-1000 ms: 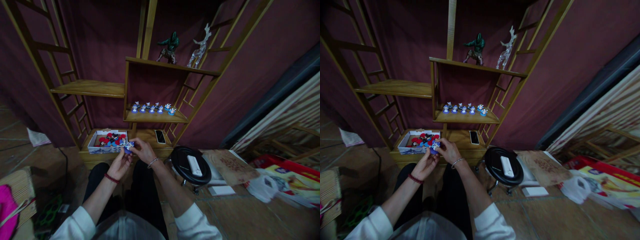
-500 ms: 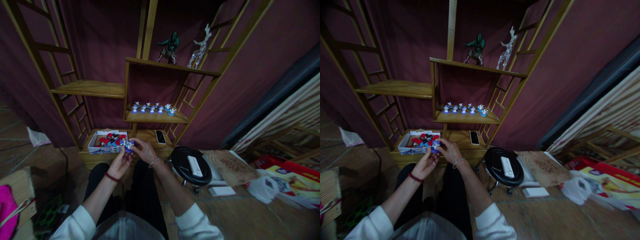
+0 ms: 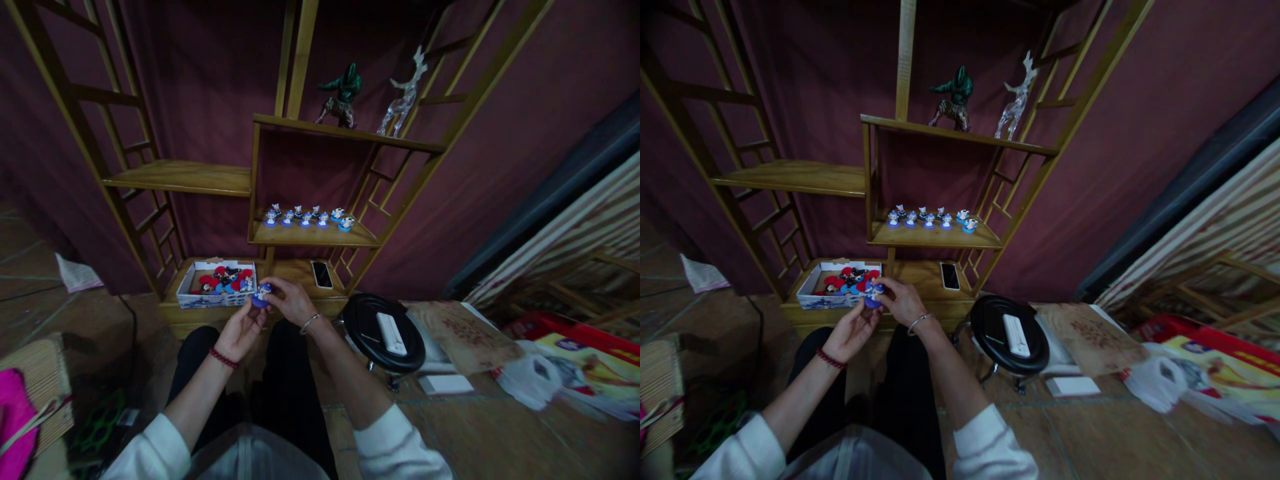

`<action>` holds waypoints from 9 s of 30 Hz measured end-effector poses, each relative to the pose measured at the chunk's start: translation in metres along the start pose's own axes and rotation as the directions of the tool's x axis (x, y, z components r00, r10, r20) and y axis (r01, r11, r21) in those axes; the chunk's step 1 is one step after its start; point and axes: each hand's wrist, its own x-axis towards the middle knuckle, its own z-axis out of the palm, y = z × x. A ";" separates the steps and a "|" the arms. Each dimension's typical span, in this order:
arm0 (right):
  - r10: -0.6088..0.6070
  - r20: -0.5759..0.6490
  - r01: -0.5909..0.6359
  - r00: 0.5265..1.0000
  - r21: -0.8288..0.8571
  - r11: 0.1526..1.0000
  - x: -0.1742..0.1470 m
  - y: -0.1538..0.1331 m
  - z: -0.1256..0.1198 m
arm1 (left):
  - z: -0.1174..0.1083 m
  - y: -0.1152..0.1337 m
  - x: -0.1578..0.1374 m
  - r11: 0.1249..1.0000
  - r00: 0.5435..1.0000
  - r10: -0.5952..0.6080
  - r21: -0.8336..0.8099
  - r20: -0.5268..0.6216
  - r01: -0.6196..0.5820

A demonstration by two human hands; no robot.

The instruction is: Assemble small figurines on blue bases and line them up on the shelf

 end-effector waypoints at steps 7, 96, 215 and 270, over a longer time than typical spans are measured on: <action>-0.027 0.026 0.025 0.999 0.047 0.999 0.002 -0.001 -0.004 | 0.001 -0.002 0.000 1.000 1.000 -0.009 -0.029 -0.001 0.008; 0.098 -0.261 -0.097 0.960 0.017 0.995 0.120 0.073 -0.053 | 0.083 0.043 0.093 -0.009 0.642 0.471 0.731 0.605 -0.682; 0.110 -0.023 -0.112 0.994 -0.299 0.948 0.161 0.091 -0.059 | 0.082 0.047 0.119 -0.846 0.648 0.259 0.492 0.716 -0.206; 0.035 -0.234 -0.064 0.972 -0.118 0.991 0.143 0.106 -0.055 | 0.081 0.045 0.120 -0.860 0.641 0.251 0.472 0.725 -0.196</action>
